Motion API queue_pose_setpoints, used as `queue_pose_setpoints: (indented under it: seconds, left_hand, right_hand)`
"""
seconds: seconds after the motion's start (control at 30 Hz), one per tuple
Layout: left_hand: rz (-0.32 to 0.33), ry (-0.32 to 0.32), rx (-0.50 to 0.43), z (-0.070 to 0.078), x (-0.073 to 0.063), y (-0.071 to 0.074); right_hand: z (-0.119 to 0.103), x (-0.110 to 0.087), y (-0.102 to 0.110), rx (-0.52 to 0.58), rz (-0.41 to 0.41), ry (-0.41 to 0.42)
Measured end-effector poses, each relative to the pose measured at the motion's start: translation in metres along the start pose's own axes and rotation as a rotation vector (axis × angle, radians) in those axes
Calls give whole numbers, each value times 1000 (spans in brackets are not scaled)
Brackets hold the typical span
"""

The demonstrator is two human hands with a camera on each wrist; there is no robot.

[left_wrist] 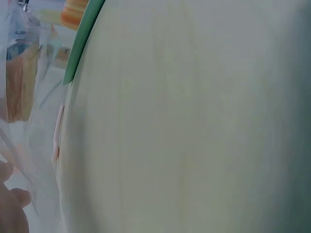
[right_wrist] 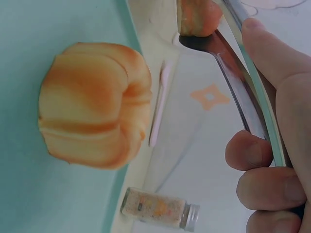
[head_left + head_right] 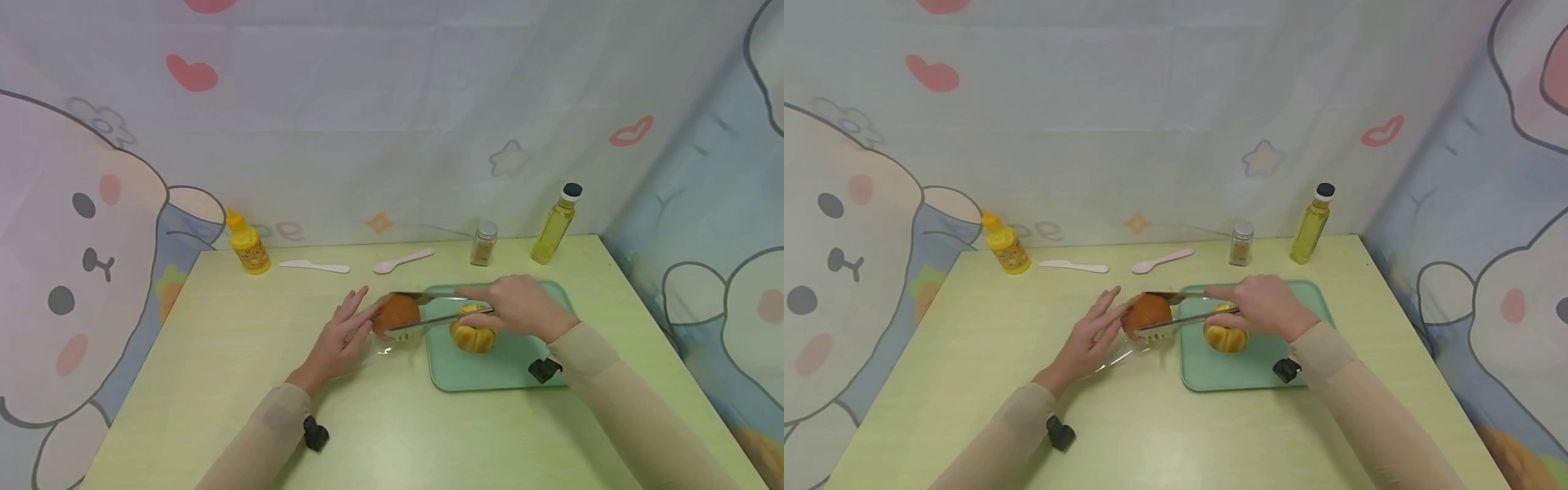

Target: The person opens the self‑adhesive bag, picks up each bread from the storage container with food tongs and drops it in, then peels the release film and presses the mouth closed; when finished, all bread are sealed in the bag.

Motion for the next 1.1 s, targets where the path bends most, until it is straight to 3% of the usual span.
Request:
queue_pose_setpoints:
  seconds: [0.2, 0.8, 1.1]
  left_hand:
    - [-29, -4, 42, 5, 1, -6]
    - [43, -103, 54, 20, 3, -8]
    - [72, -132, 39, 26, 6, -9]
  right_hand:
    - [-5, 7, -9, 14, -13, 13]
    - [-22, 29, -27, -36, -7, 50]
    - [-29, 35, -39, -21, -88, 14]
Point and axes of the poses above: each hand's wrist, its own x-axis towards the middle knuckle, its own y-axis out of the back of the hand, z = x × y, the point moved 9 cm from there along x, towards the middle knuckle, and after that the axes turned 11 degrees about y, right-handed, at the moved point
